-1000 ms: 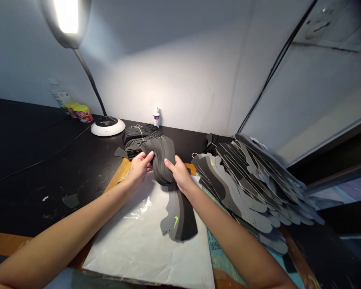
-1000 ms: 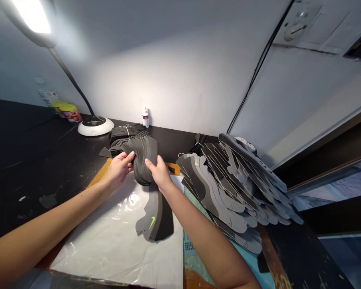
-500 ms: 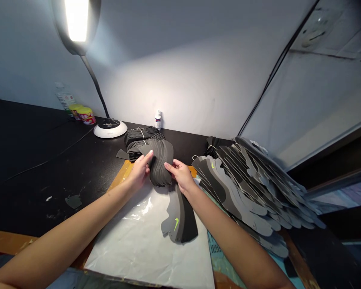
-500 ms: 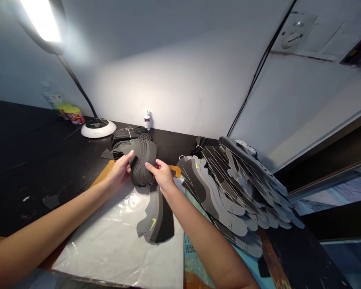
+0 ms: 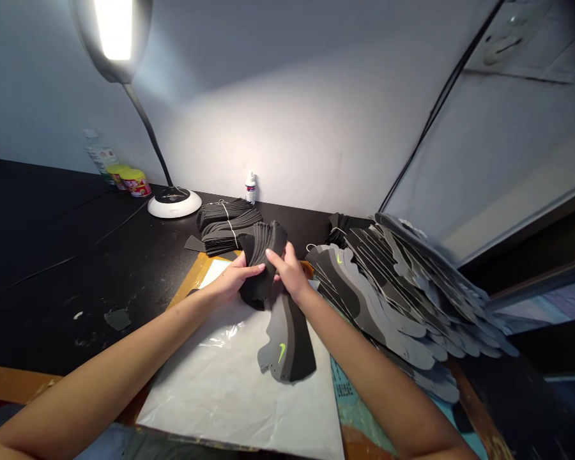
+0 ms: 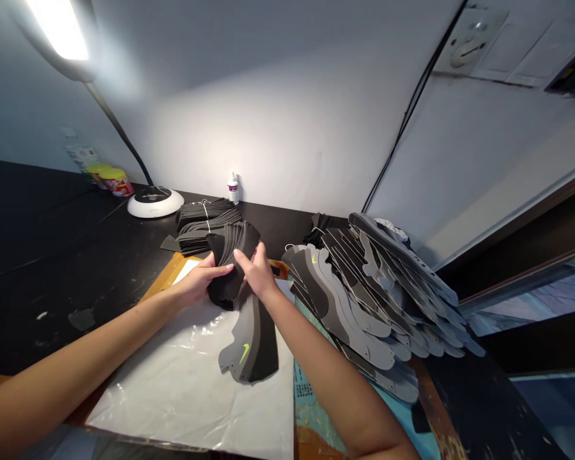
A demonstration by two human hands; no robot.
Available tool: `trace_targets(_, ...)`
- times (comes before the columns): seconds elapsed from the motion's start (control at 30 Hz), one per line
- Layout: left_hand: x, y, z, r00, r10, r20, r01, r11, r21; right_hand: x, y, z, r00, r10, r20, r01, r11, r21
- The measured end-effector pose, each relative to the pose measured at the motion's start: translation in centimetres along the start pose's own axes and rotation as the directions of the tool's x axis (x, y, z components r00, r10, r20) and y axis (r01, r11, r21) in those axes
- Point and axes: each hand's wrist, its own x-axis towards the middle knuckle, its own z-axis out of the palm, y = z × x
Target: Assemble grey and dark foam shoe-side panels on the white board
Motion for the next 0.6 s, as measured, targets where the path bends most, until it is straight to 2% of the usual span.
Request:
trace_targets(0.1, -0.7, 0.1, 0.3, 0.983, -0.109, 0.145, 0.105, 0.994, 0.038, -0.2, -0.4, 0.0, 1.0, 0.004, 0.014, -0.004, 1.0, 0.014)
trace_targets(0.2, -0.9, 0.1, 0.4, 0.985, -0.053, 0.162, 0.028, 0.987, 0.157, -0.5, -1.1, 0.1, 0.994, -0.035, 0.1, 0.033, 0.999, 0.025)
trace_targets(0.27, -0.9, 0.3, 0.3, 0.992, 0.045, 0.118, -0.075, 0.963, 0.26, -0.8, -1.9, 0.2, 0.979, -0.118, 0.166, 0.108, 0.992, 0.067)
trace_targets(0.3, -0.9, 0.4, 0.2, 0.987, 0.132, 0.095, -0.155, 0.937, 0.312, -1.0, -2.4, 0.2, 0.964, -0.178, 0.198, 0.164, 0.983, 0.086)
trace_targets(0.37, -0.9, 0.8, 0.2, 0.941, 0.331, 0.066, -0.329, 0.857, 0.396, -1.5, -3.2, 0.4, 0.924, -0.276, 0.266, 0.264, 0.961, 0.077)
trace_targets(0.43, -0.9, 1.1, 0.3, 0.871, 0.487, 0.067, -0.465, 0.774, 0.43, -2.1, -3.9, 0.7, 0.89, -0.318, 0.326, 0.324, 0.945, 0.036)
trace_targets(0.5, -0.8, 1.2, 0.4, 0.835, 0.544, 0.08, -0.522, 0.738, 0.428, -2.7, -4.1, 1.2, 0.883, -0.328, 0.336, 0.351, 0.936, -0.01)
trace_targets(0.6, -0.8, 0.8, 0.7, 0.83, 0.542, 0.131, -0.536, 0.713, 0.452, -3.1, -4.0, 1.9, 0.906, -0.335, 0.259, 0.371, 0.923, -0.105)
